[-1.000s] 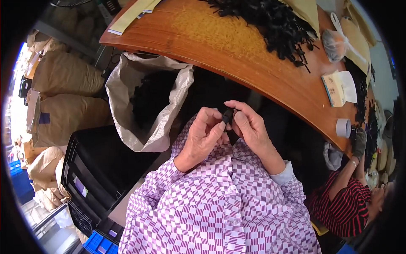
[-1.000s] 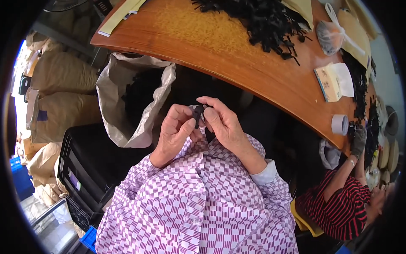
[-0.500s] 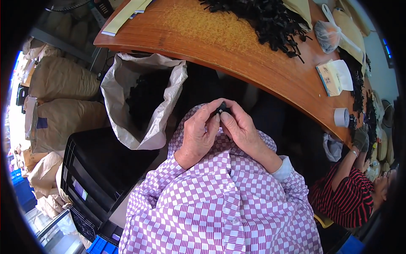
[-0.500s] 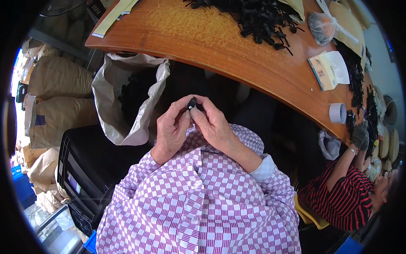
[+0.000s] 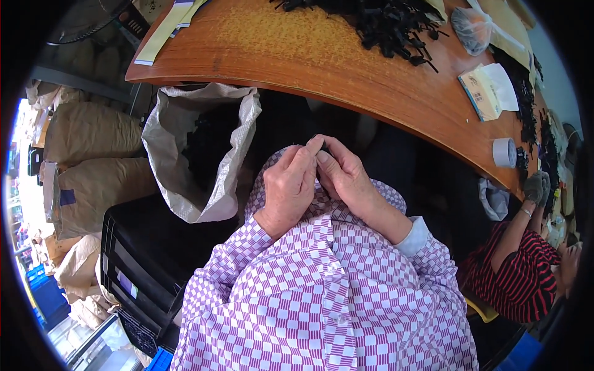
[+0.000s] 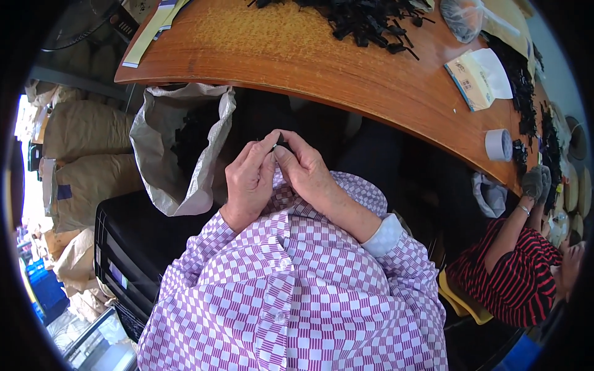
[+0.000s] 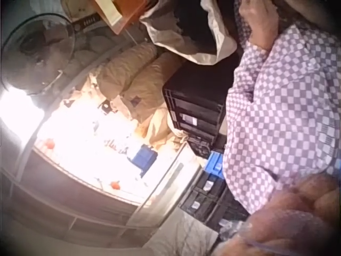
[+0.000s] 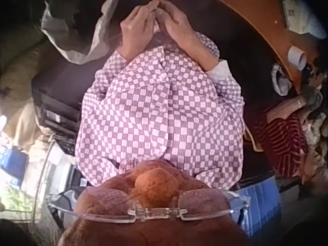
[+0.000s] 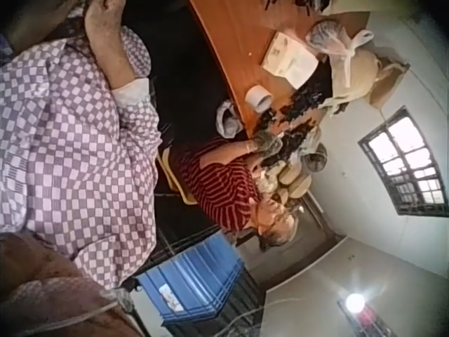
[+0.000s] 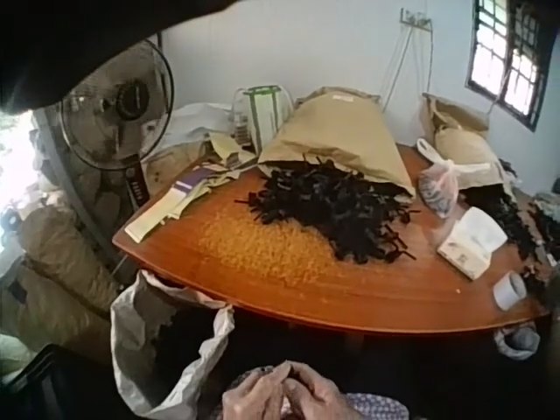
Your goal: Manually assembling small black rubber or plastic components at a workbench.
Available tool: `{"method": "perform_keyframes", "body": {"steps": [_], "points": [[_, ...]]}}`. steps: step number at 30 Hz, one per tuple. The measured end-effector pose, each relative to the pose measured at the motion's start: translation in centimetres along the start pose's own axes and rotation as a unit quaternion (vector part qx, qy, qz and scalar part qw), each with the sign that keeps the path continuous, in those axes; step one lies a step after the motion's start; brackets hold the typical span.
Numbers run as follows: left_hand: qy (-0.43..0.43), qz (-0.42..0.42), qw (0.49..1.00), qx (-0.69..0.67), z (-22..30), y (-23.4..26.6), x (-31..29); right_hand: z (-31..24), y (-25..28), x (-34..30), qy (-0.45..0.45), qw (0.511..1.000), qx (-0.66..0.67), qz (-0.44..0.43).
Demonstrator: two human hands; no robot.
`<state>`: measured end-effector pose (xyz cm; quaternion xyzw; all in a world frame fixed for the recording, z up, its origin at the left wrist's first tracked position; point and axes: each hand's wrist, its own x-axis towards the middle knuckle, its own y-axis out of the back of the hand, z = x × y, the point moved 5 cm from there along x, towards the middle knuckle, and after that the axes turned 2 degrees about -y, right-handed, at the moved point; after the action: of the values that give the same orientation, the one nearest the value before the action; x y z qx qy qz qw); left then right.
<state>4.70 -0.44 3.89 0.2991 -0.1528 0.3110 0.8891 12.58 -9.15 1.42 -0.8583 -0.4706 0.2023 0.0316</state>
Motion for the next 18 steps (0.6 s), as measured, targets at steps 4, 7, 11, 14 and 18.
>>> {"method": "perform_keyframes", "body": {"steps": [4, 7, 11, 14, 18], "points": [[0.060, -0.044, 0.997, 0.012, 0.1, -0.2, 0.6, 0.6, 0.8, 0.9, 0.062, 0.997, -0.035, -0.013], [0.125, -0.048, 0.986, -0.098, -0.2, 0.2, 0.9, 0.3, 1.4, 0.3, 0.143, 0.979, -0.146, 0.013], [0.233, -0.056, 0.909, -0.340, -0.9, 1.1, 1.2, -1.2, 1.8, -0.6, 0.130, 0.985, -0.106, 0.028], [0.279, -0.044, 0.859, -0.426, -0.8, 0.9, 1.1, -1.0, 2.2, -0.9, 0.091, 0.996, -0.019, -0.019], [0.334, -0.091, 0.797, -0.496, -1.0, 0.4, 0.4, -1.2, 2.1, -1.0, 0.112, 0.988, 0.089, -0.058]]}}
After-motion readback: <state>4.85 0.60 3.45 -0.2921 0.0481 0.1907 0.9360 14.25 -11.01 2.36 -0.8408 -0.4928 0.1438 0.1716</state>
